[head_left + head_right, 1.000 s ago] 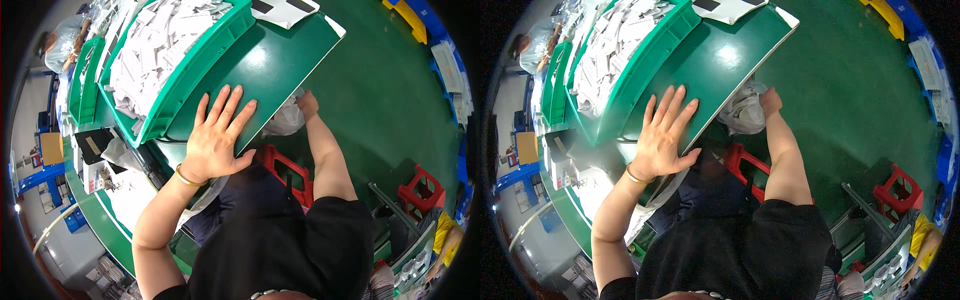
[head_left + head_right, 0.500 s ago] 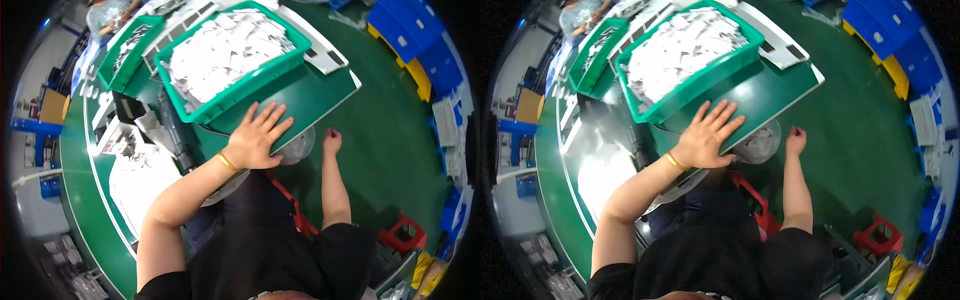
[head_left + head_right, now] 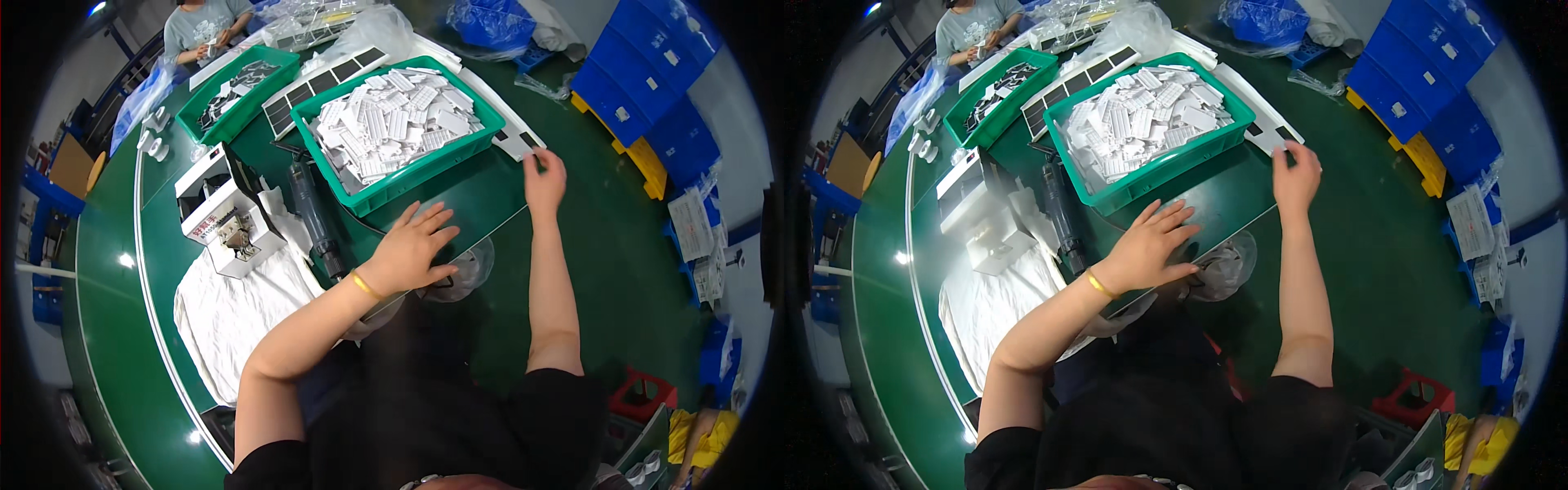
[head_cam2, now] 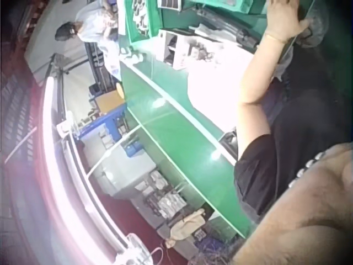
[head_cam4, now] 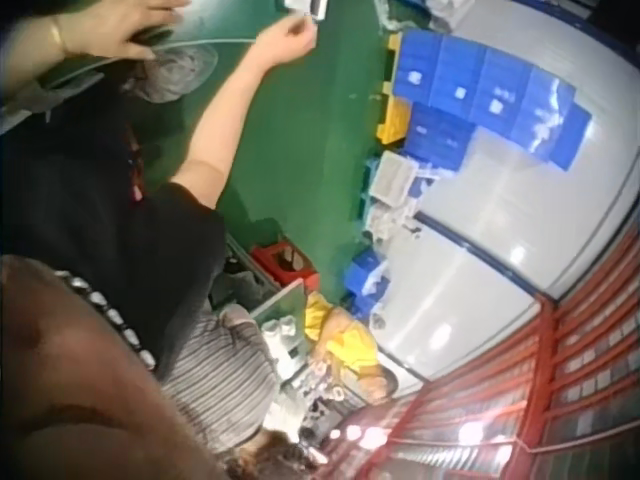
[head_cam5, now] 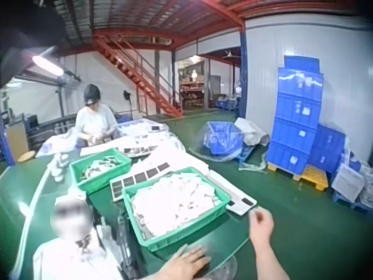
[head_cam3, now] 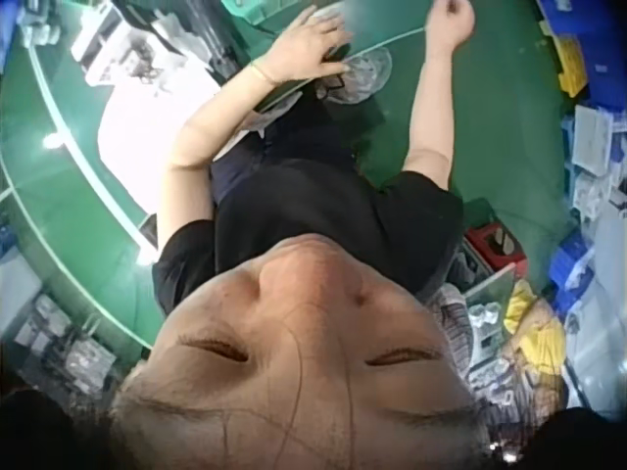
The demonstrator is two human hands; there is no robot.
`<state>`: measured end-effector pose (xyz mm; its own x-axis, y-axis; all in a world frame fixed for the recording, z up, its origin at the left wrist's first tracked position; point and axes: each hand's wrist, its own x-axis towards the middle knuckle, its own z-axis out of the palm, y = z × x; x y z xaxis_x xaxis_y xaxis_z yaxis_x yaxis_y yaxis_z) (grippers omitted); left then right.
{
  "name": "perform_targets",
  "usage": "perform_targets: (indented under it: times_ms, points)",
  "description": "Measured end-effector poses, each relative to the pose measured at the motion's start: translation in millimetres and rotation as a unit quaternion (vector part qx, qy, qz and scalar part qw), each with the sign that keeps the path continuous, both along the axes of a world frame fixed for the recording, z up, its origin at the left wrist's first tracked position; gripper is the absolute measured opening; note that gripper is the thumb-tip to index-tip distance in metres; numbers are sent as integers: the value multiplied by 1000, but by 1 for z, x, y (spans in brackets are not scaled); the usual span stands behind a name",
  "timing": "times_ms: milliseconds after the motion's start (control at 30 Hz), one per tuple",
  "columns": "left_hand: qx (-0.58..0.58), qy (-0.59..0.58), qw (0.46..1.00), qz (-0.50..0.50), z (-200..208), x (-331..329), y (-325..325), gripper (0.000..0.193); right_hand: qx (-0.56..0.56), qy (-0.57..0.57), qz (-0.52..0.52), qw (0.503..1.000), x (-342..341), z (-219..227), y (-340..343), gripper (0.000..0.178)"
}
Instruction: The recorder assembles small electronic housings by applying adhesive strips and using an electric screwdriver to secure parts.
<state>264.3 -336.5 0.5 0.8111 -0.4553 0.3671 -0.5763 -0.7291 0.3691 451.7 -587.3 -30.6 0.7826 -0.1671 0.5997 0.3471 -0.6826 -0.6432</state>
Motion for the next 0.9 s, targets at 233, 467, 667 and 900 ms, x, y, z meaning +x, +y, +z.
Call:
perform_targets:
  times_ms: [233, 467, 667, 900]
  points:
    - [-92, 61, 993, 29, 28, -68, 28, 43, -335, 87, -20, 938, 46, -15, 10, 25]
    - [-160, 81, 981, 67, 29, -100, 38, 39, -369, 18, -16, 929, 7, 14, 10, 16]
    - [-109, 19, 992, 54, 13, -77, 31, 40, -351, 48, 81, 932, -68, 32, 45, 20]
    - [-5, 12, 993, 114, -14, -46, 29, 36, -219, 125, 285, 925, -98, 15, 117, 34]
